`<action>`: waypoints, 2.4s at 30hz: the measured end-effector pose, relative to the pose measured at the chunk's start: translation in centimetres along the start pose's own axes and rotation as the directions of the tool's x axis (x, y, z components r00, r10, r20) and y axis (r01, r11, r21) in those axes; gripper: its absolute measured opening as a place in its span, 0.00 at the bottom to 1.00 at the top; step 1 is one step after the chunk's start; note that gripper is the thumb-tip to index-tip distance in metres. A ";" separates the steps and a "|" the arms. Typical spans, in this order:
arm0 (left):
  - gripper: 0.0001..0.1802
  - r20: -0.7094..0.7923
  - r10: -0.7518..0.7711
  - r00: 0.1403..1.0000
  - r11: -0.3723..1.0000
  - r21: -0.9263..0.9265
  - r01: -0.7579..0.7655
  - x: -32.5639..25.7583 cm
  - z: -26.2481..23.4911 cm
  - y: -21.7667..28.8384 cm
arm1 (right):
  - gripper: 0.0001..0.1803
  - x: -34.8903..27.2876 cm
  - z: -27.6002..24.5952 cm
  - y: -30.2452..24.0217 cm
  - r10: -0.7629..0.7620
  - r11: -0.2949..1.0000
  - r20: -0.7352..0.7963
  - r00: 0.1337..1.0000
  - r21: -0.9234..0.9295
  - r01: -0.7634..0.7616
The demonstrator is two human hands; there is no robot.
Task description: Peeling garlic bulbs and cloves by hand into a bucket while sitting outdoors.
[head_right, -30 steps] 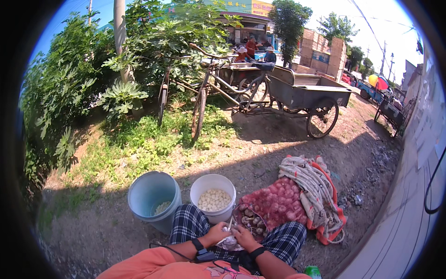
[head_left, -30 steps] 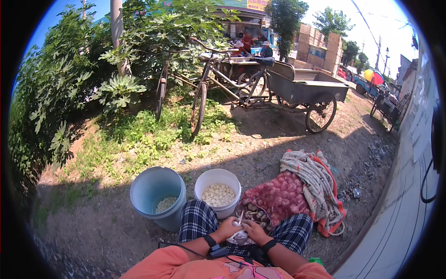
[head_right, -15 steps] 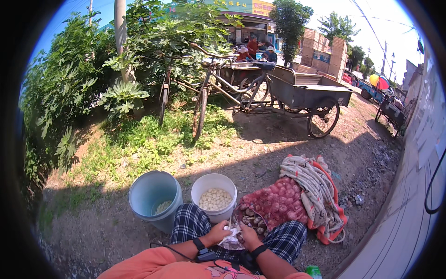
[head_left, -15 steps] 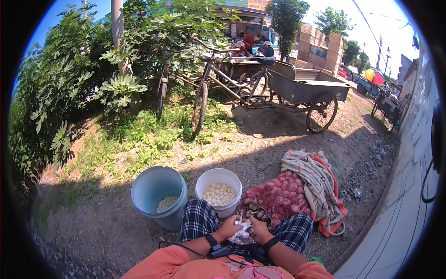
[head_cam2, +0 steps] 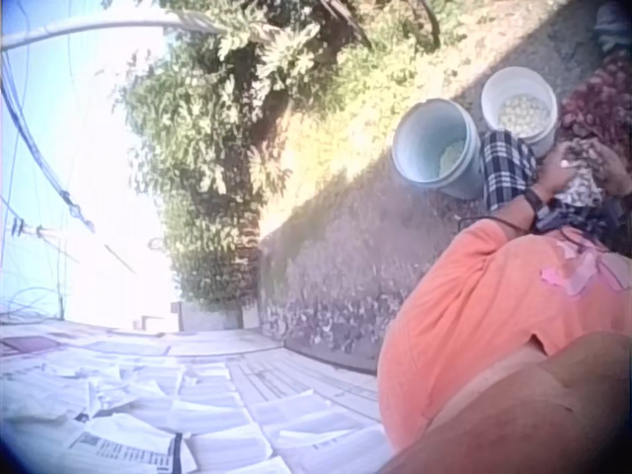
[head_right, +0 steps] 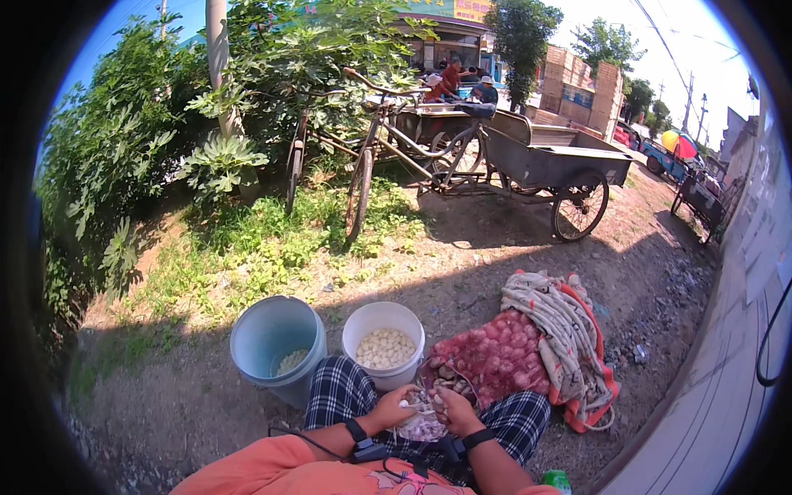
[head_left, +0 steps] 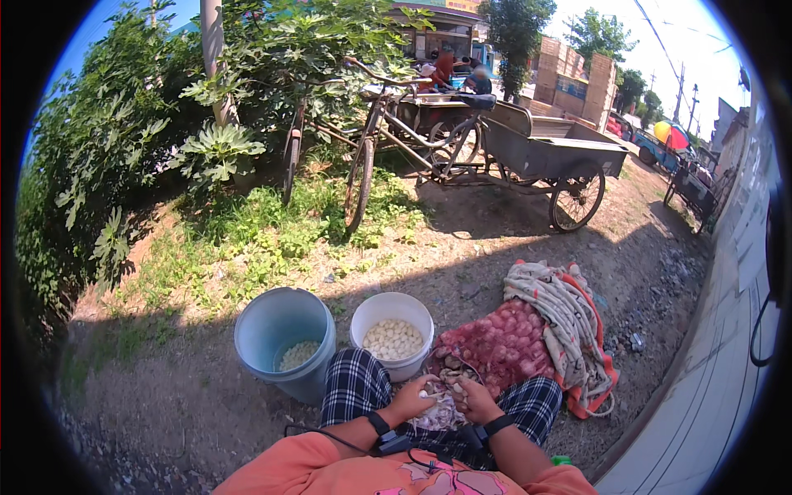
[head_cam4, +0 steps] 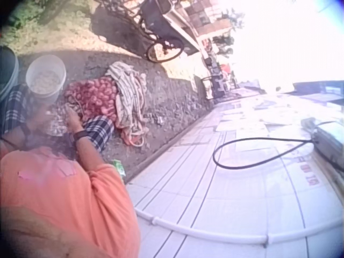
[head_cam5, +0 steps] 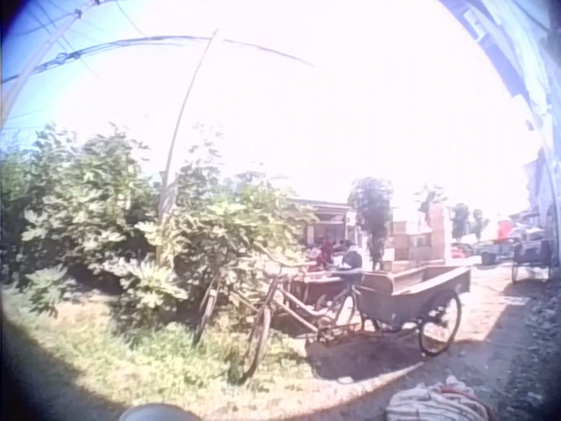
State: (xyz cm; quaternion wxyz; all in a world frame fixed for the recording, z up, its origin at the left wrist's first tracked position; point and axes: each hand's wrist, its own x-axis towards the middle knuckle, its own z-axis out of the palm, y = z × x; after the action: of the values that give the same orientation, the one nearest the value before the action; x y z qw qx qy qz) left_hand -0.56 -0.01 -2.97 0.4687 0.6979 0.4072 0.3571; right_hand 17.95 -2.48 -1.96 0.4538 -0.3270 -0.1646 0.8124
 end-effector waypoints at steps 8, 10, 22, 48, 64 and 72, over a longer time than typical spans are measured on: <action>0.18 0.333 -0.046 0.942 0.999 0.018 0.043 -0.4 -0.3 0.4 | 0.13 1.1 0.0 2.7 0.134 0.897 -0.059 0.989 -0.418 -0.146; 0.18 0.242 -0.062 0.968 0.998 0.025 0.058 -0.4 -0.2 -0.2 | 0.12 1.2 0.5 2.8 -0.063 0.887 -0.229 0.971 -0.459 -0.051; 0.19 0.210 -0.077 0.975 0.974 0.225 0.029 -0.5 -0.5 -0.5 | 0.14 1.0 -0.5 3.1 -0.275 0.288 -0.161 0.948 -0.954 -0.079; 0.16 0.139 -0.312 0.940 0.950 0.058 0.307 -0.1 0.5 -3.8 | 0.14 1.5 -0.4 3.5 -0.485 0.440 -0.124 0.866 -0.890 0.119; 0.19 0.116 -0.212 0.970 0.952 0.251 0.178 -0.4 0.3 -2.3 | 0.13 0.9 0.2 2.8 -0.382 0.252 -0.053 0.923 -0.967 0.048; 0.21 0.119 -0.223 0.968 0.950 0.250 0.188 -0.9 0.5 -1.9 | 0.13 0.3 0.6 3.0 -0.412 0.144 0.010 0.911 -0.987 0.076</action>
State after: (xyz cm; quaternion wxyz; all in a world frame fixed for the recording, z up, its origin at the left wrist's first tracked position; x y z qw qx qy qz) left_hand -1.00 -0.60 -5.00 0.4454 0.7267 0.4818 0.2032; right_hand 15.51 -3.78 -3.32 0.2858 -0.6116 -0.6306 0.3830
